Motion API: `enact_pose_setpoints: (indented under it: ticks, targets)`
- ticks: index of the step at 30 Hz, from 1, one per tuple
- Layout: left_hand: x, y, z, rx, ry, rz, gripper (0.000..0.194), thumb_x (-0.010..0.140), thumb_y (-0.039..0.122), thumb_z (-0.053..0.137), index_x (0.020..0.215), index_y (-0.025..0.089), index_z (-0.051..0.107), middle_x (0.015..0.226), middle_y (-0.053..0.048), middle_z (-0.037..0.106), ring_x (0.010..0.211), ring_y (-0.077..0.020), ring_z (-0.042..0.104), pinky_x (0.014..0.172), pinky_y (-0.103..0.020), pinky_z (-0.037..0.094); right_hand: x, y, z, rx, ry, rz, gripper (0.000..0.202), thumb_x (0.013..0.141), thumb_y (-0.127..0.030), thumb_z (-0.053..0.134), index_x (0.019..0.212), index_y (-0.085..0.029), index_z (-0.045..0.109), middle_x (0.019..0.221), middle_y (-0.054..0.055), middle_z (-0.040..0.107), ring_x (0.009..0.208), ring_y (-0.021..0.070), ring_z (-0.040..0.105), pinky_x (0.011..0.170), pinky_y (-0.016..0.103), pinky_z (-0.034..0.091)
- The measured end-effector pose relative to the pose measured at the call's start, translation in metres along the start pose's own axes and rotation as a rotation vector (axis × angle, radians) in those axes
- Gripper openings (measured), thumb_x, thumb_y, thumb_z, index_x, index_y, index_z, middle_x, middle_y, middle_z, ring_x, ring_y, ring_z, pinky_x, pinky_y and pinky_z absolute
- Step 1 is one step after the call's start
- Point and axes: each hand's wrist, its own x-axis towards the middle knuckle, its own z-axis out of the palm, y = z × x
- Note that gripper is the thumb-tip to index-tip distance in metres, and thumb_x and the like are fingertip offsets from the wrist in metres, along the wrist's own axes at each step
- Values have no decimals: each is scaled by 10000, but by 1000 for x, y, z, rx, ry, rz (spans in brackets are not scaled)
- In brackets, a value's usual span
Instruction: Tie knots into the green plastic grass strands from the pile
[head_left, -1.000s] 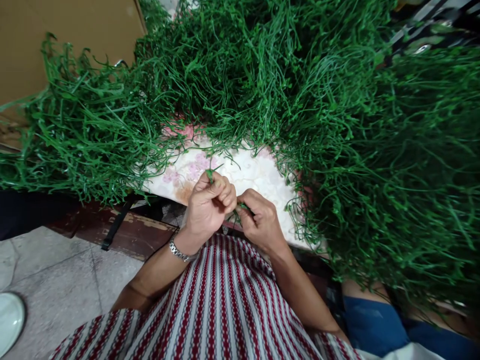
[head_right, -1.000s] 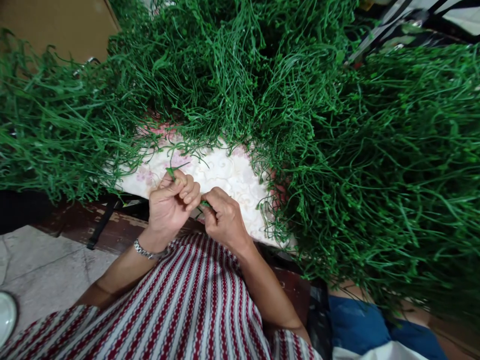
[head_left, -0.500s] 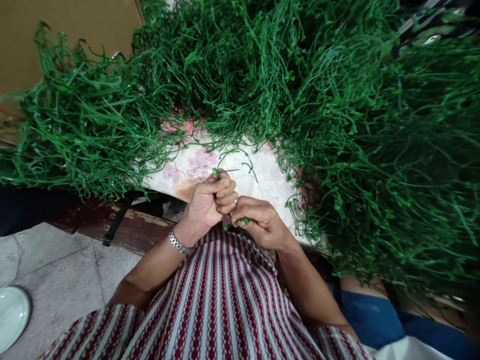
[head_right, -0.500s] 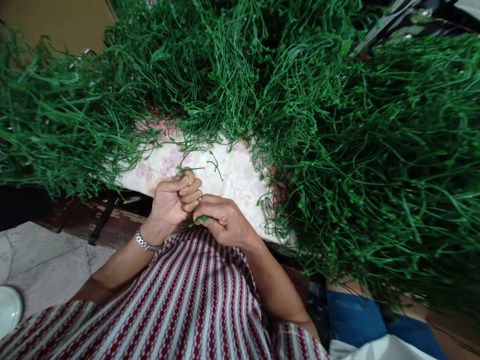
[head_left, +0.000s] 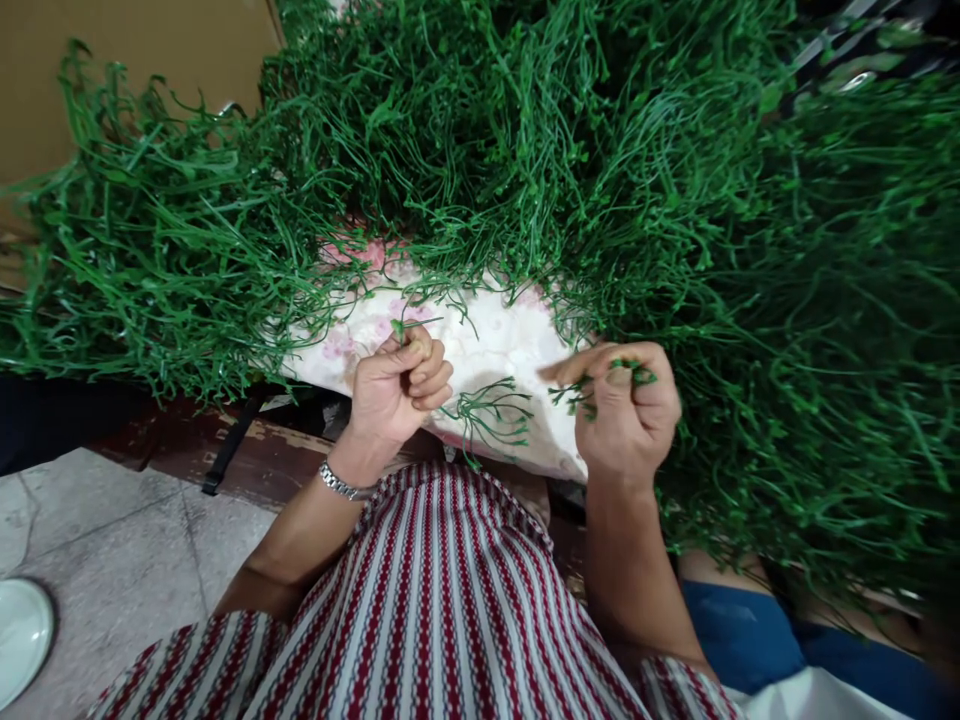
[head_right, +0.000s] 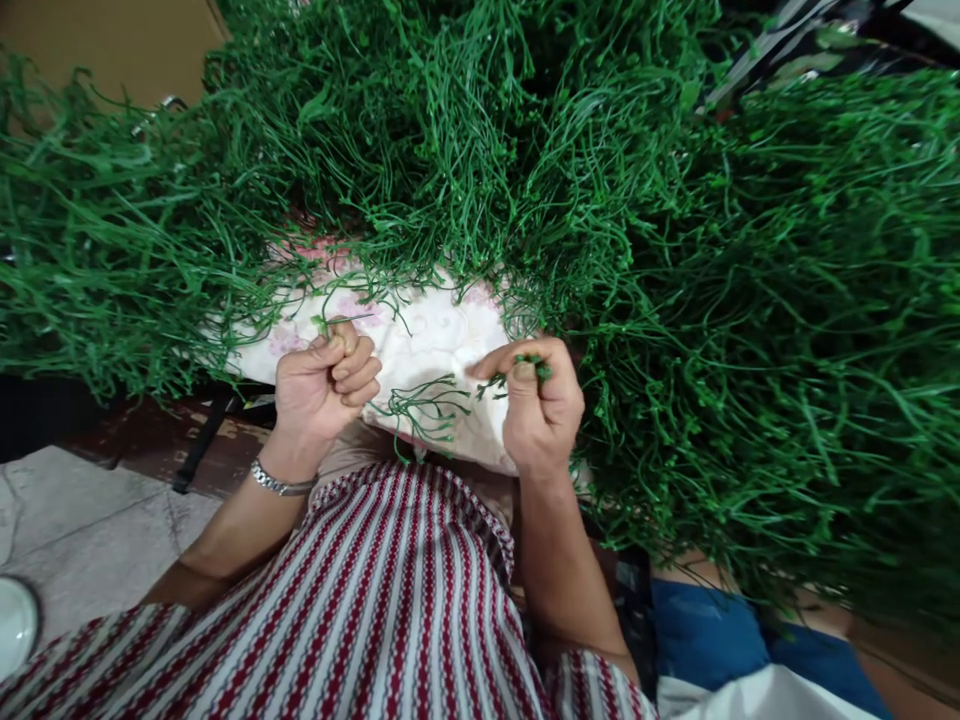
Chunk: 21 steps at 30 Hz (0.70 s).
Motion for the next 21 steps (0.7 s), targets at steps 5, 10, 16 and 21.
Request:
enact_pose_setpoints:
  ticks: [5, 10, 16, 21]
  targets:
    - [-3, -5, 14, 62, -24, 21, 274, 715, 174, 604, 577, 160, 368, 474, 58, 285, 373, -32, 276, 349, -133, 205, -3, -15, 10, -393, -450, -16, 176, 884, -294, 462, 985, -186, 558, 741, 16, 584, 604, 105, 526, 575, 234, 408]
    - [-4, -5, 21, 149, -94, 81, 226, 720, 198, 624, 598, 160, 437, 471, 53, 348, 378, -52, 339, 352, -158, 254, -5, -9, 16, -594, -739, -53, 203, 810, -300, 576, 961, -164, 586, 834, 42, 637, 710, 138, 570, 640, 240, 415]
    - [4, -5, 9, 454, -55, 303, 158, 762, 293, 617, 814, 144, 611, 842, -57, 636, 834, -171, 594, 799, -302, 451, -10, -6, 15, -477, -556, -17, 111, 810, -235, 572, 886, -166, 615, 795, 21, 652, 711, 119, 593, 664, 222, 427]
    - [-4, -18, -9, 764, -66, 249, 350, 683, 352, 694, 979, 172, 640, 993, -74, 631, 954, -190, 561, 860, -275, 408, -10, -5, 20, -337, -403, 127, 130, 795, -282, 598, 821, -160, 632, 694, -6, 630, 613, 97, 557, 578, 197, 413]
